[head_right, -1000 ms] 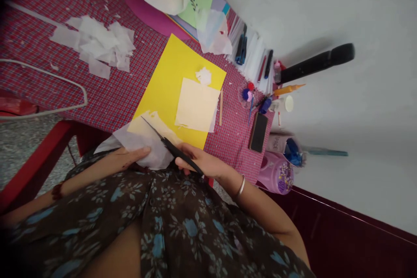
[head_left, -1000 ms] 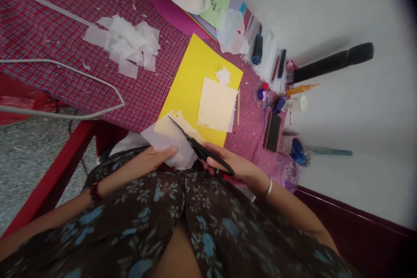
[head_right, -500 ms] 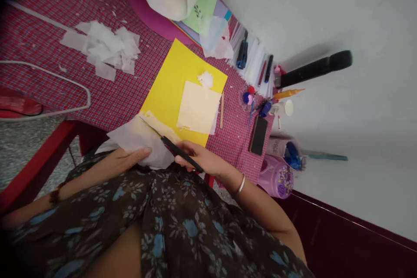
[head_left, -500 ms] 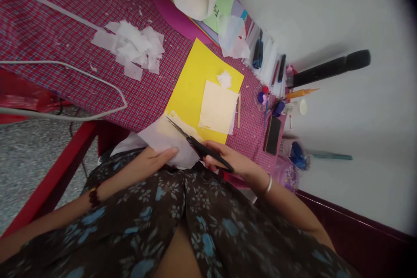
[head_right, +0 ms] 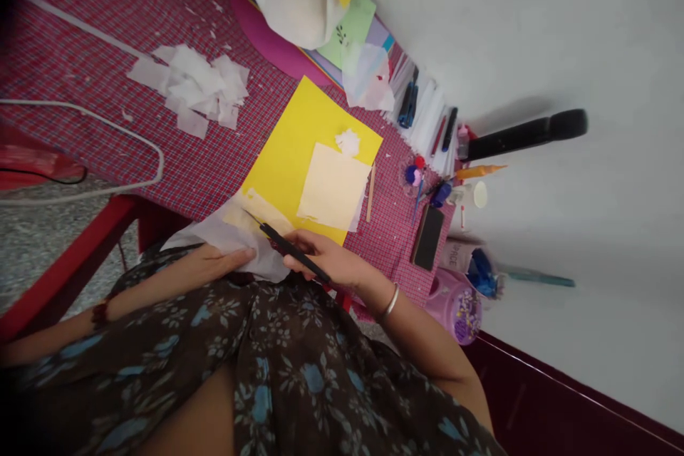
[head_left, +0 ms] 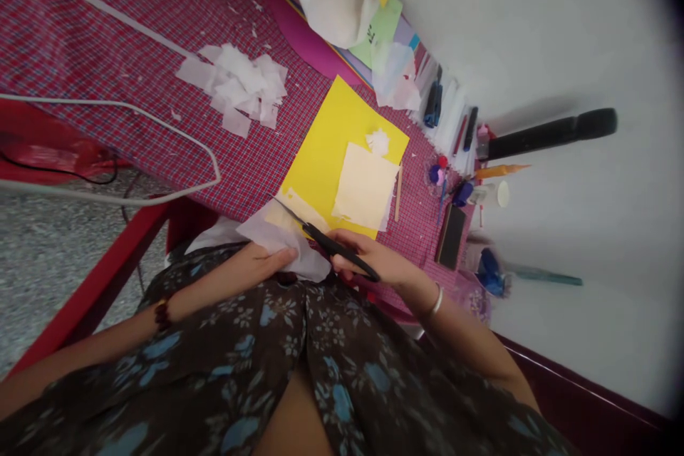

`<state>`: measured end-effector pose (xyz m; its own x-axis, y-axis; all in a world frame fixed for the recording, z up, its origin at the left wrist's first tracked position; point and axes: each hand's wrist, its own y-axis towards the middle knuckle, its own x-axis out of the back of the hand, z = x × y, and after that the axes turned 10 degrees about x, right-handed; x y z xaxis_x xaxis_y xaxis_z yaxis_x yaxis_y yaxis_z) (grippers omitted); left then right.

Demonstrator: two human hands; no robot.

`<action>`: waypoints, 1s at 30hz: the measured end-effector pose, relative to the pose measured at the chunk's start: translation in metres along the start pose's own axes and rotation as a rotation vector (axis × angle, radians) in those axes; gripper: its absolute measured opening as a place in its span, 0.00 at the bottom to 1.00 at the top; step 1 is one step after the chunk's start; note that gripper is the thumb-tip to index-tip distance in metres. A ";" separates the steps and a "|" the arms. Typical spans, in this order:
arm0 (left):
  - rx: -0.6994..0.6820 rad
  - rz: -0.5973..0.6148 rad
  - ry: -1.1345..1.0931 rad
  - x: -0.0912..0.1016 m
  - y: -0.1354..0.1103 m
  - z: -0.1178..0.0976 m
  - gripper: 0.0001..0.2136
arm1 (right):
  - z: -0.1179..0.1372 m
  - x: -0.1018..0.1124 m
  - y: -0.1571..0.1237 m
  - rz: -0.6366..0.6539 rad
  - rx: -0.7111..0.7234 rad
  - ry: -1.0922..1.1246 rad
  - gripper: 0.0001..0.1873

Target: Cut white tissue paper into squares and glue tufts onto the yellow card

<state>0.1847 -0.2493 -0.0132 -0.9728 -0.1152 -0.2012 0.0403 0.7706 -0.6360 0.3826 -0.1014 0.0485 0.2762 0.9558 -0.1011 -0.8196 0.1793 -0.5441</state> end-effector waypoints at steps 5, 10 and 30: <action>0.017 -0.003 0.009 0.000 0.003 -0.001 0.13 | 0.001 0.000 0.002 -0.018 0.016 0.007 0.33; 0.019 0.014 0.010 -0.001 0.005 0.002 0.12 | -0.004 -0.003 0.001 -0.032 -0.029 0.036 0.32; -0.080 -0.365 -0.259 0.044 0.025 -0.051 0.10 | -0.008 0.026 -0.033 0.052 0.184 -0.069 0.48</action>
<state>0.1317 -0.2029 -0.0001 -0.8307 -0.5330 -0.1609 -0.3221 0.6958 -0.6419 0.4206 -0.0843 0.0571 0.2013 0.9774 -0.0647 -0.9115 0.1627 -0.3778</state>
